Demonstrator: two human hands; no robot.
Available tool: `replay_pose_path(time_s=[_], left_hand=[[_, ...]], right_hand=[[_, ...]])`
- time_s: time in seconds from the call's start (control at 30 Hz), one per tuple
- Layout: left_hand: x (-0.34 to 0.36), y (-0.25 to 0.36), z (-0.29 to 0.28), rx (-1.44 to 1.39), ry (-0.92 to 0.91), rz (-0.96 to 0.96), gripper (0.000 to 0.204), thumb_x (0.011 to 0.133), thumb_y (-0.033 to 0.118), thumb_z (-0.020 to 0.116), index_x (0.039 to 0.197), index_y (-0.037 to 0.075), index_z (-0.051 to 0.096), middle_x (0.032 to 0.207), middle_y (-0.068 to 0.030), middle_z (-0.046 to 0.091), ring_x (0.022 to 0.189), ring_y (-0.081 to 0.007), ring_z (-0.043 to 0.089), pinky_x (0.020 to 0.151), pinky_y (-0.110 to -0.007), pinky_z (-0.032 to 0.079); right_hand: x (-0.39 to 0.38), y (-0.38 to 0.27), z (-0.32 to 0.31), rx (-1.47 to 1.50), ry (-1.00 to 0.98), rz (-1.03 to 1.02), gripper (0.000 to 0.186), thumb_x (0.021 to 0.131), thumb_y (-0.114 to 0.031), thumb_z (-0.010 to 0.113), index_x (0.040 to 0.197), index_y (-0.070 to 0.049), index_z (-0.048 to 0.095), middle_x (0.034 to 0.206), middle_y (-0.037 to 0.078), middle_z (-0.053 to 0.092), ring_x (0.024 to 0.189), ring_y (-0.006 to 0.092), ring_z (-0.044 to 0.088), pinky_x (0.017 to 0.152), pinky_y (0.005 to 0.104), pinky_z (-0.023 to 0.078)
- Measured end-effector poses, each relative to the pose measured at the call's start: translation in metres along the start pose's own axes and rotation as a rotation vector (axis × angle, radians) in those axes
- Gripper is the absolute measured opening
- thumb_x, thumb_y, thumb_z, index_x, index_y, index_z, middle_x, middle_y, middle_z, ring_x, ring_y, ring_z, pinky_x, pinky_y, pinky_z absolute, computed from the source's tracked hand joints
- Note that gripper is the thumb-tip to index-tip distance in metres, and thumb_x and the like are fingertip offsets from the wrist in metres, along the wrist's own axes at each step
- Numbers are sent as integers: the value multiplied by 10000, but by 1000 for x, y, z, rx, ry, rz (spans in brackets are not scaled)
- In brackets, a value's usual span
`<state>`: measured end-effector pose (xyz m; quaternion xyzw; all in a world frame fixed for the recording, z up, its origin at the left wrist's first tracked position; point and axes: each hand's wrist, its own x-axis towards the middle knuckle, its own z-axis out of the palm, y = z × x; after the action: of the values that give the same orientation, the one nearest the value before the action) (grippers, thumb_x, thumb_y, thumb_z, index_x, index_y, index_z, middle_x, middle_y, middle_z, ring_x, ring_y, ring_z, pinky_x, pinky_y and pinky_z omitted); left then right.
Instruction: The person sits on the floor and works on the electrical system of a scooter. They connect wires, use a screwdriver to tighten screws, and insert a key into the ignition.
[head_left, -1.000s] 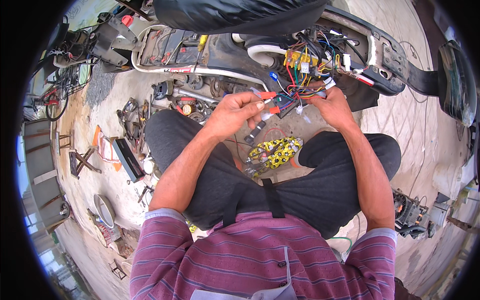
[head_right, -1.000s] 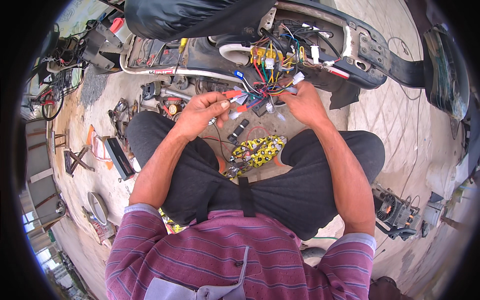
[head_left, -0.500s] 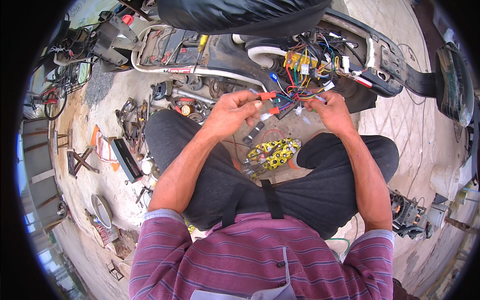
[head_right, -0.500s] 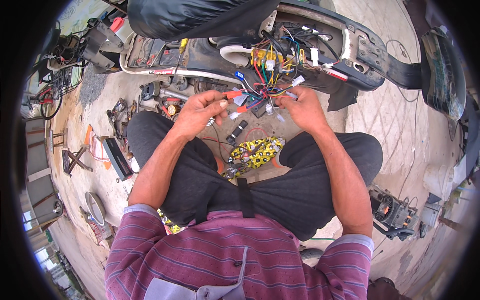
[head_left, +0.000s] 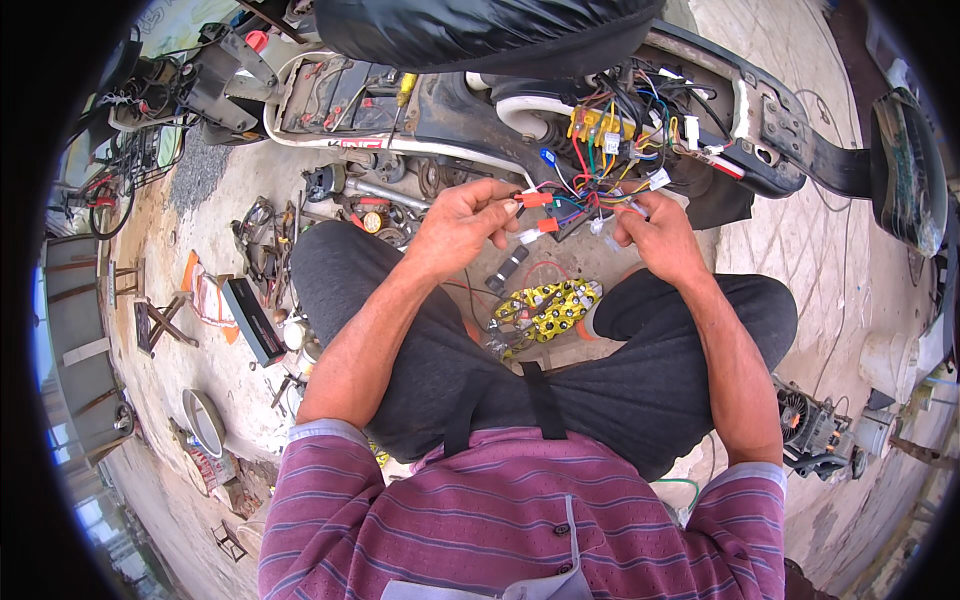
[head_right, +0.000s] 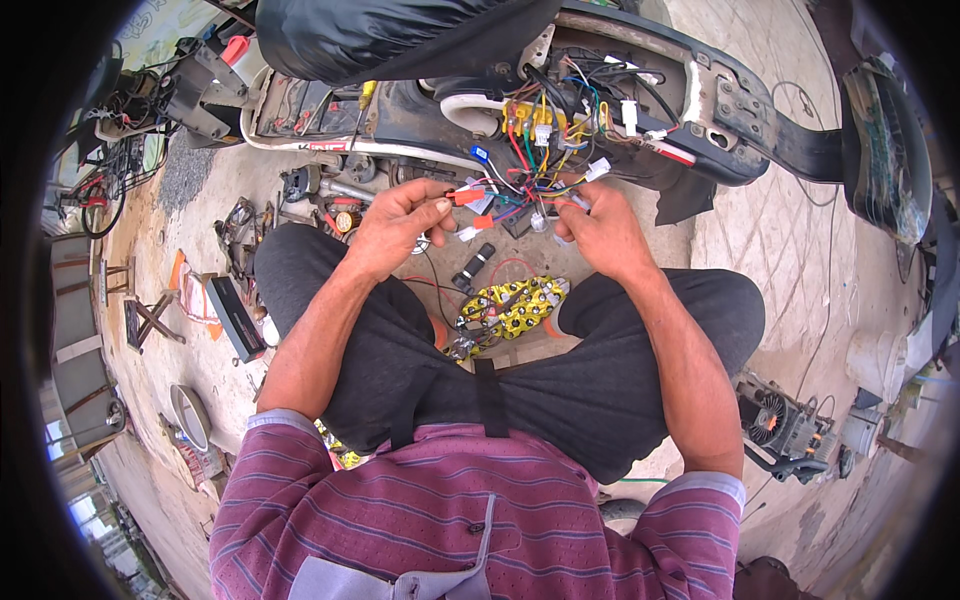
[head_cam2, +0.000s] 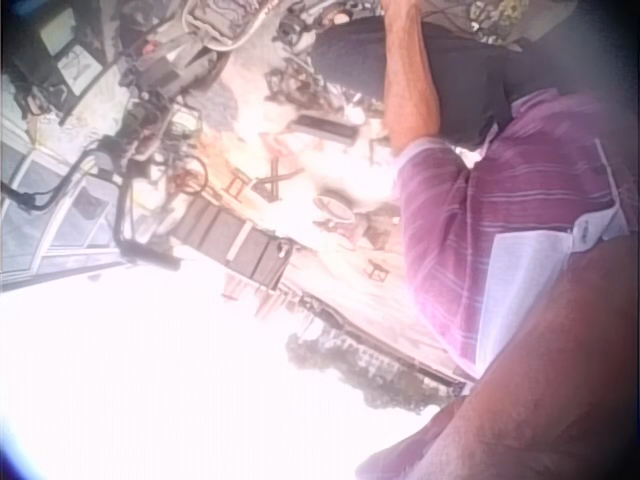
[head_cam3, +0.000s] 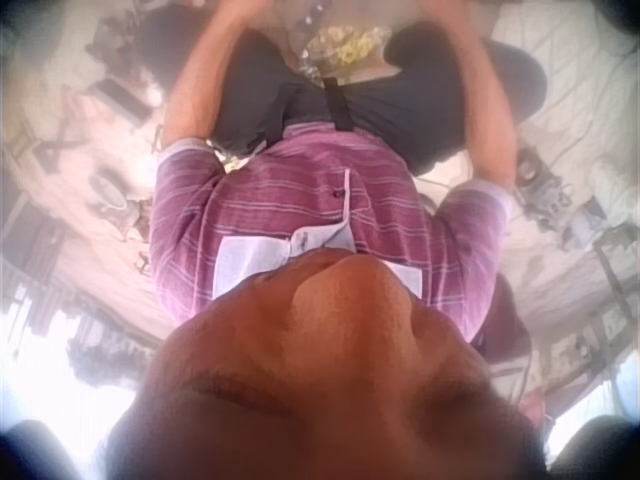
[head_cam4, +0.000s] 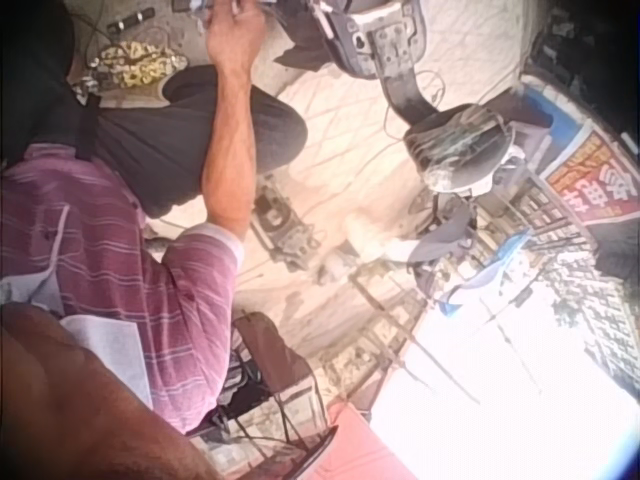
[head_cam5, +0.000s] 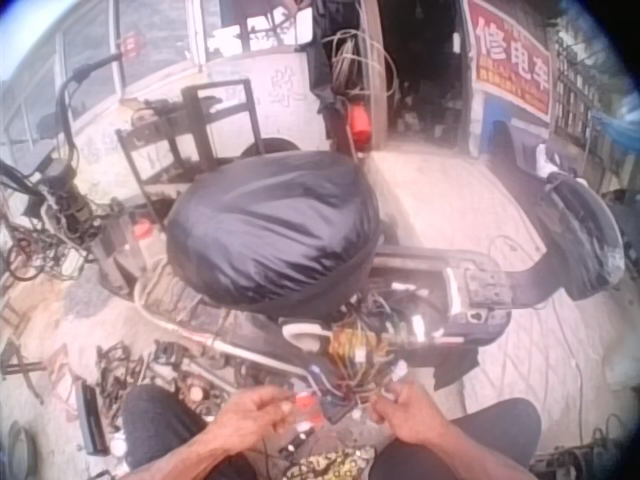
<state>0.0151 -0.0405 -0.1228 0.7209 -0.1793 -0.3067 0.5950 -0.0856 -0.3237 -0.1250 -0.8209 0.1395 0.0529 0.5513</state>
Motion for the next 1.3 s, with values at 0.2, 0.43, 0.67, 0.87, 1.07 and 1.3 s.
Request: replay_pose_path(time_s=[0.2, 0.43, 0.67, 0.87, 1.07, 1.3], left_hand=[[-1, 4, 2, 8, 27, 5, 301, 1045, 126, 567, 1282, -37, 654, 940, -54, 718, 738, -92, 628, 730, -266, 531], [-2, 9, 3, 43, 54, -9, 318, 1035, 116, 570, 1296, -48, 648, 945, -65, 724, 730, -92, 624, 724, -271, 532], [-1, 5, 2, 63, 67, 14, 328, 1015, 94, 567, 1292, -61, 651, 964, -80, 730, 717, -89, 627, 704, -272, 538], [-2, 5, 2, 21, 70, 23, 319, 1006, 91, 581, 1277, -58, 659, 940, -76, 719, 723, -95, 633, 706, -277, 538], [-2, 9, 3, 81, 78, 23, 304, 1046, 116, 582, 1305, -32, 642, 960, -57, 711, 756, -93, 618, 739, -276, 524], [-1, 8, 0, 52, 125, 0, 323, 1049, 114, 569, 1333, -34, 618, 989, -69, 707, 762, -95, 620, 742, -266, 513]], right_hand=[[-6, -1, 2, -45, -37, -27, 385, 989, -182, 584, 1309, 23, 644, 713, 51, 664, 668, 130, 637, 645, 328, 512], [-18, -1, 9, -96, -28, -23, 267, 997, -215, 585, 943, 31, 675, 686, 59, 659, 656, 144, 633, 637, 337, 502], [-25, 5, 15, -155, -21, -36, 414, 1022, -309, 593, 806, 29, 697, 674, 62, 662, 642, 147, 631, 642, 335, 506], [-26, 10, 19, -207, -58, -10, 293, 1005, -261, 573, 1005, 1, 705, 727, 112, 719, 711, 241, 719, 699, 400, 543], [-28, 6, 21, -138, -67, 0, 294, 1030, -252, 599, 922, 16, 654, 717, 45, 668, 679, 129, 635, 638, 331, 509], [-34, 6, 23, -84, -96, 47, 285, 1011, -251, 567, 1088, 1, 673, 734, 91, 691, 712, 205, 685, 707, 384, 537]])
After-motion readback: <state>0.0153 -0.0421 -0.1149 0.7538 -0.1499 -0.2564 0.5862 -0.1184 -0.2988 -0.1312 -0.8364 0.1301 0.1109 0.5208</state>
